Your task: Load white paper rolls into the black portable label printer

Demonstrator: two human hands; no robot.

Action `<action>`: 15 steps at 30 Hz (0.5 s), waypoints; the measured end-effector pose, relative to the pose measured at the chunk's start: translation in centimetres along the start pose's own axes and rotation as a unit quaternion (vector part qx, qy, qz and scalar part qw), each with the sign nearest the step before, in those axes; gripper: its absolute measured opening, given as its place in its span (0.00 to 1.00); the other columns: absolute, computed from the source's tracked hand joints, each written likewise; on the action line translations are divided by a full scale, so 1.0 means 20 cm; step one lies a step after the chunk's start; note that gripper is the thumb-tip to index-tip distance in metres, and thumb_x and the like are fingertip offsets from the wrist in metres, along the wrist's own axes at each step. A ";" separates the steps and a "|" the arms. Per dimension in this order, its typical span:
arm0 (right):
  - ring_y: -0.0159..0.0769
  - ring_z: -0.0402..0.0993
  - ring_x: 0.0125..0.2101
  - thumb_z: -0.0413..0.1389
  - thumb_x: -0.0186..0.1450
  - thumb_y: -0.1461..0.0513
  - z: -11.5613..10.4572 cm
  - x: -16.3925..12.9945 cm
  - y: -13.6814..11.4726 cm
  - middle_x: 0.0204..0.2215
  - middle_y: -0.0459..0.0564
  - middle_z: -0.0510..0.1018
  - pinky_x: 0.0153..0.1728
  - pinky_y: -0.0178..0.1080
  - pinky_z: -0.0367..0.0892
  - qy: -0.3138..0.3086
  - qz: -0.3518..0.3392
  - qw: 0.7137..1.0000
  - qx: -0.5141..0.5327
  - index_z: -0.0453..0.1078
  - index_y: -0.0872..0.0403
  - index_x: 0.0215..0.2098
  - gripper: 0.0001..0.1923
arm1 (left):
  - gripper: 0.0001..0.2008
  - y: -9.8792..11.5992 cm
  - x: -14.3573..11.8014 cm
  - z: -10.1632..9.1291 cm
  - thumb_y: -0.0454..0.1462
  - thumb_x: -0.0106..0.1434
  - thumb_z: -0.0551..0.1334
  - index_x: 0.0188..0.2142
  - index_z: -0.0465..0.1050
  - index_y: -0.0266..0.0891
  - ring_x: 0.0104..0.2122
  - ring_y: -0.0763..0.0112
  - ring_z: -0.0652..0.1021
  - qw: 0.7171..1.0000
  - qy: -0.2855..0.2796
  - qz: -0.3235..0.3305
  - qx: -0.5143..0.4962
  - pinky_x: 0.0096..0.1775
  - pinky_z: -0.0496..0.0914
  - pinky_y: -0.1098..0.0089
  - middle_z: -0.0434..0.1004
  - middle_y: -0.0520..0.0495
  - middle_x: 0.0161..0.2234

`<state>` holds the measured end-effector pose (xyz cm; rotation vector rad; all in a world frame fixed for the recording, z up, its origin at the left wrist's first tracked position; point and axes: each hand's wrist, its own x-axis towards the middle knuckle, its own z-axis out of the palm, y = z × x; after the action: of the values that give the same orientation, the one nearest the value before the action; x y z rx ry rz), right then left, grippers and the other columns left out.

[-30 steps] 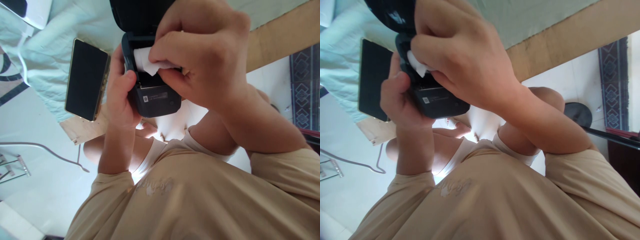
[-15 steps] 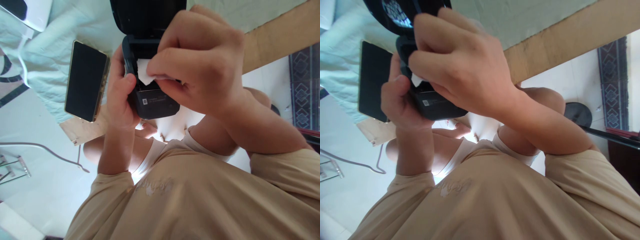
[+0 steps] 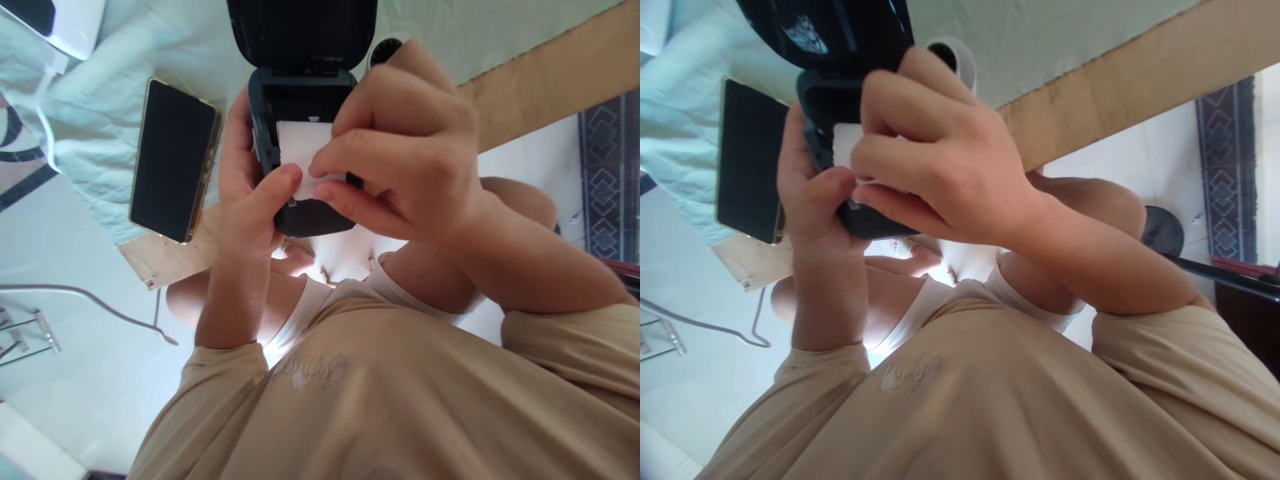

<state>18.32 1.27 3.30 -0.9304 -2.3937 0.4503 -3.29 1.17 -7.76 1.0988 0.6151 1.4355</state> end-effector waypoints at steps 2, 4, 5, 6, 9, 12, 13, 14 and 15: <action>0.34 0.75 0.48 0.41 0.82 0.48 0.00 -0.01 -0.01 0.42 0.48 0.78 0.53 0.42 0.70 0.020 0.019 0.999 -0.041 0.80 0.51 0.43 0.28 | 0.42 -0.04 0.00 -0.02 0.53 0.53 0.82 0.64 0.75 0.49 0.46 0.59 0.84 1.000 -0.017 0.012 0.009 0.48 0.83 0.59 0.78 0.47 0.47; 0.35 0.75 0.47 0.44 0.82 0.51 0.00 -0.03 -0.01 0.41 0.49 0.78 0.49 0.41 0.68 0.020 0.040 0.997 -0.056 0.79 0.52 0.43 0.24 | 0.50 -0.12 0.02 -0.06 0.61 0.47 0.82 0.66 0.73 0.53 0.47 0.56 0.85 0.999 -0.019 0.042 0.019 0.43 0.84 0.60 0.79 0.47 0.48; 0.35 0.75 0.46 0.47 0.81 0.52 0.00 -0.03 -0.01 0.41 0.49 0.77 0.45 0.41 0.66 0.013 0.044 0.998 -0.050 0.78 0.52 0.43 0.20 | 0.54 -0.16 0.02 -0.08 0.64 0.43 0.82 0.66 0.72 0.54 0.47 0.54 0.86 0.998 -0.015 0.051 0.024 0.40 0.83 0.61 0.80 0.46 0.48; 0.35 0.74 0.44 0.50 0.79 0.53 0.00 -0.04 -0.01 0.40 0.49 0.76 0.42 0.40 0.63 0.003 0.050 0.998 -0.039 0.76 0.53 0.42 0.17 | 0.57 -0.19 0.03 -0.10 0.68 0.40 0.81 0.67 0.71 0.54 0.47 0.53 0.86 0.998 -0.010 0.062 0.024 0.38 0.83 0.62 0.80 0.46 0.48; 0.29 0.65 0.33 0.59 0.74 0.52 -0.02 -0.04 -0.01 0.31 0.45 0.68 0.34 0.38 0.54 -0.033 0.096 0.995 0.005 0.67 0.54 0.33 0.17 | 0.61 -0.22 0.02 -0.11 0.72 0.37 0.78 0.68 0.70 0.55 0.44 0.55 0.86 0.998 -0.006 0.061 0.021 0.37 0.83 0.61 0.79 0.46 0.49; 0.26 0.54 0.28 0.65 0.70 0.54 -0.04 -0.02 -0.02 0.24 0.43 0.61 0.33 0.38 0.51 -0.063 0.159 0.985 0.036 0.57 0.55 0.28 0.24 | 0.50 -0.15 -0.01 -0.05 0.66 0.48 0.78 0.66 0.71 0.56 0.44 0.59 0.84 0.999 0.013 0.018 0.032 0.45 0.83 0.58 0.79 0.46 0.52; 0.26 0.53 0.27 0.66 0.69 0.55 -0.05 -0.01 -0.03 0.23 0.42 0.60 0.33 0.38 0.51 -0.073 0.173 0.981 0.045 0.56 0.55 0.28 0.25 | 0.46 -0.12 -0.02 -0.03 0.63 0.51 0.77 0.66 0.71 0.56 0.44 0.60 0.84 0.999 0.027 0.010 0.034 0.46 0.82 0.58 0.78 0.46 0.53; 0.26 0.53 0.27 0.66 0.68 0.55 -0.05 0.00 -0.04 0.23 0.42 0.60 0.34 0.39 0.50 -0.084 0.182 0.978 0.053 0.56 0.55 0.28 0.25 | 0.44 -0.10 -0.03 -0.02 0.61 0.53 0.77 0.66 0.70 0.56 0.44 0.60 0.83 0.999 0.037 0.004 0.036 0.46 0.82 0.58 0.78 0.46 0.53; 0.26 0.53 0.27 0.67 0.68 0.55 -0.05 0.00 -0.04 0.23 0.41 0.61 0.34 0.39 0.50 -0.091 0.189 0.976 0.059 0.56 0.55 0.28 0.25 | 0.44 -0.10 -0.04 -0.02 0.61 0.53 0.77 0.66 0.70 0.57 0.44 0.60 0.82 0.998 0.046 0.005 0.034 0.45 0.81 0.58 0.78 0.46 0.54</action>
<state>18.49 0.86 4.59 -1.3462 -2.3161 0.8439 -2.77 0.93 -9.80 1.0948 0.7295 1.4893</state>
